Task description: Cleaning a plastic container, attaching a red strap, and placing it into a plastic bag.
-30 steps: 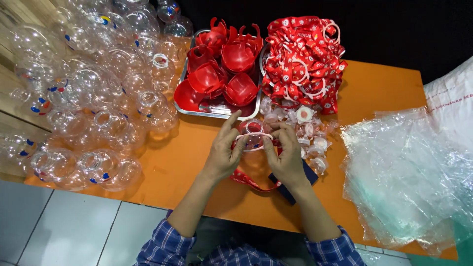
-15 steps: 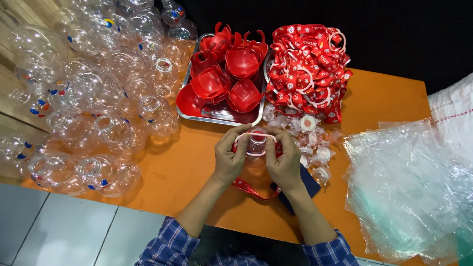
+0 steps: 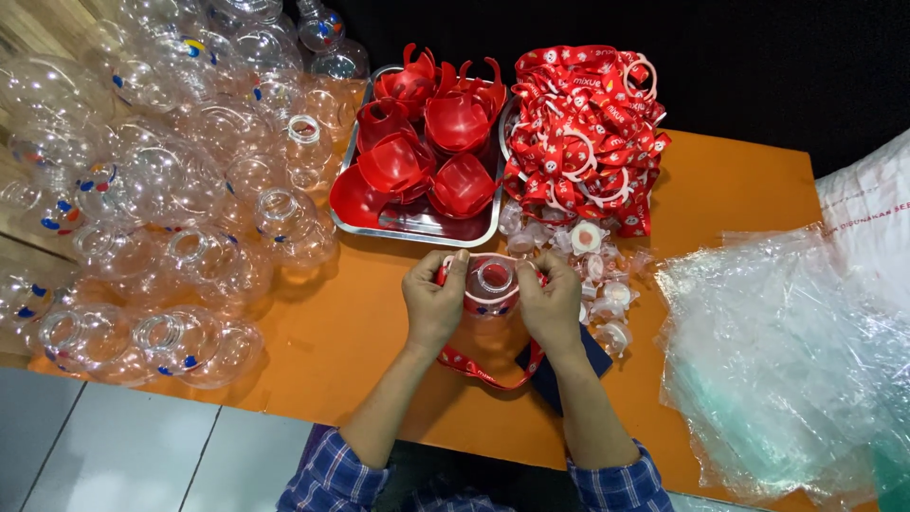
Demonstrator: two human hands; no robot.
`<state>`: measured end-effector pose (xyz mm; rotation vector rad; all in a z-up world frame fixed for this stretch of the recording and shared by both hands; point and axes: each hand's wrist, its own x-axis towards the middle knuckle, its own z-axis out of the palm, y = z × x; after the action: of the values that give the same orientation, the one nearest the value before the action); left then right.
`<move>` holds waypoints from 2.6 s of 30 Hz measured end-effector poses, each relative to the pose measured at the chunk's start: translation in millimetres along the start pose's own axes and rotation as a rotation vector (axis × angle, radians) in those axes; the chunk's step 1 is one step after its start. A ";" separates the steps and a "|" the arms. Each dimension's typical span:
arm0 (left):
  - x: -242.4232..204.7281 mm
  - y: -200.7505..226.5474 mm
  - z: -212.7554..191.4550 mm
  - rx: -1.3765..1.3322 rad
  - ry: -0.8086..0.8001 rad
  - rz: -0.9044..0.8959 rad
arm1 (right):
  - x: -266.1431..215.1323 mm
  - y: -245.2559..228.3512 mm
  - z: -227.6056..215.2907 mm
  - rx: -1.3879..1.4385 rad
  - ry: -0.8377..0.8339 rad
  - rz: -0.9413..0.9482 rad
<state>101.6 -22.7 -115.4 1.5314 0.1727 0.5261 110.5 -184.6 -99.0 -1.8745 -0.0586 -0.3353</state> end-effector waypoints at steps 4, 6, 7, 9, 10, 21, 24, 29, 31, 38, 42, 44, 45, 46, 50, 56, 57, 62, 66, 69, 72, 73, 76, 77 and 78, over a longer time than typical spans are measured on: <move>4.6 -14.5 -2.2 0.067 0.006 -0.053 | -0.7 2.0 3.7 0.128 -0.015 0.203; 7.5 -11.7 -2.3 0.127 0.007 -0.033 | -3.3 -1.7 6.2 0.265 0.013 0.352; 6.5 -17.9 -3.6 0.126 0.005 -0.034 | -0.9 13.5 6.4 0.264 0.015 0.352; 5.9 -29.8 -4.5 0.144 -0.008 -0.131 | 3.9 43.8 5.5 0.234 0.045 0.369; 5.0 -36.1 -4.1 0.143 -0.012 -0.132 | 0.9 28.5 6.3 0.233 0.049 0.371; -7.8 -3.1 -21.0 0.153 -0.174 0.083 | -12.2 -14.4 -7.6 0.156 -0.074 0.212; -6.7 2.9 -23.2 0.178 -0.202 0.159 | -22.3 -30.1 -6.5 0.095 -0.137 0.253; -9.3 -4.5 -24.9 0.192 -0.205 0.177 | -26.2 -30.4 -5.8 -0.005 -0.083 0.230; -5.1 0.4 -25.5 0.196 -0.202 0.195 | -22.3 -14.7 -2.6 -0.074 -0.074 0.194; -0.4 -13.5 -31.2 0.190 -0.258 0.157 | -20.2 2.2 -6.2 0.048 -0.070 0.229; 6.1 -26.9 -31.0 0.107 -0.310 0.094 | -17.8 13.4 -5.7 0.223 -0.129 0.295; 8.3 -27.2 -32.2 0.095 -0.329 0.089 | -16.3 7.0 -6.5 0.244 -0.149 0.323; 10.2 -27.3 -33.0 0.080 -0.349 0.089 | -14.6 3.5 -6.4 0.264 -0.167 0.347; 11.0 -29.4 -34.1 0.080 -0.349 0.089 | -14.8 1.7 -5.4 0.263 -0.167 0.347; 8.1 -29.5 -38.1 0.009 -0.367 0.048 | -15.4 16.9 -3.9 0.297 -0.145 0.353; 7.8 -21.2 -41.3 0.021 -0.355 0.055 | -13.4 22.5 -4.2 0.311 -0.141 0.338; 7.7 -18.8 -42.1 0.049 -0.350 0.062 | -13.9 19.9 -4.4 0.304 -0.143 0.331; 7.0 -24.2 -50.7 0.112 -0.342 0.088 | -12.4 36.1 -5.1 0.225 -0.131 0.228; 6.5 -35.5 -55.1 0.106 -0.362 0.114 | -16.7 6.0 -14.2 0.069 -0.093 -0.027; 6.5 -28.6 -56.0 0.105 -0.400 0.162 | -20.1 -25.6 -15.2 0.133 -0.206 -0.164; 6.6 -26.7 -52.0 0.070 -0.446 0.187 | -23.6 -27.1 -8.1 0.166 -0.347 -0.237; 4.6 -26.7 -51.5 0.073 -0.447 0.185 | -24.2 -23.2 -4.8 0.169 -0.346 -0.234; 6.4 -22.7 -47.2 0.074 -0.465 0.212 | -17.6 -16.9 0.9 0.094 -0.284 -0.338; 6.6 -19.9 -45.8 0.076 -0.445 0.217 | -14.4 -17.0 -0.8 0.049 -0.292 -0.389; 4.0 -18.0 -44.7 0.075 -0.424 0.216 | -13.2 -16.6 -3.3 0.002 -0.304 -0.435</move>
<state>90.0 20.2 -134.4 1.7097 -0.3057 0.3546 93.7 -180.6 -86.1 -1.8876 -0.6786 -0.3410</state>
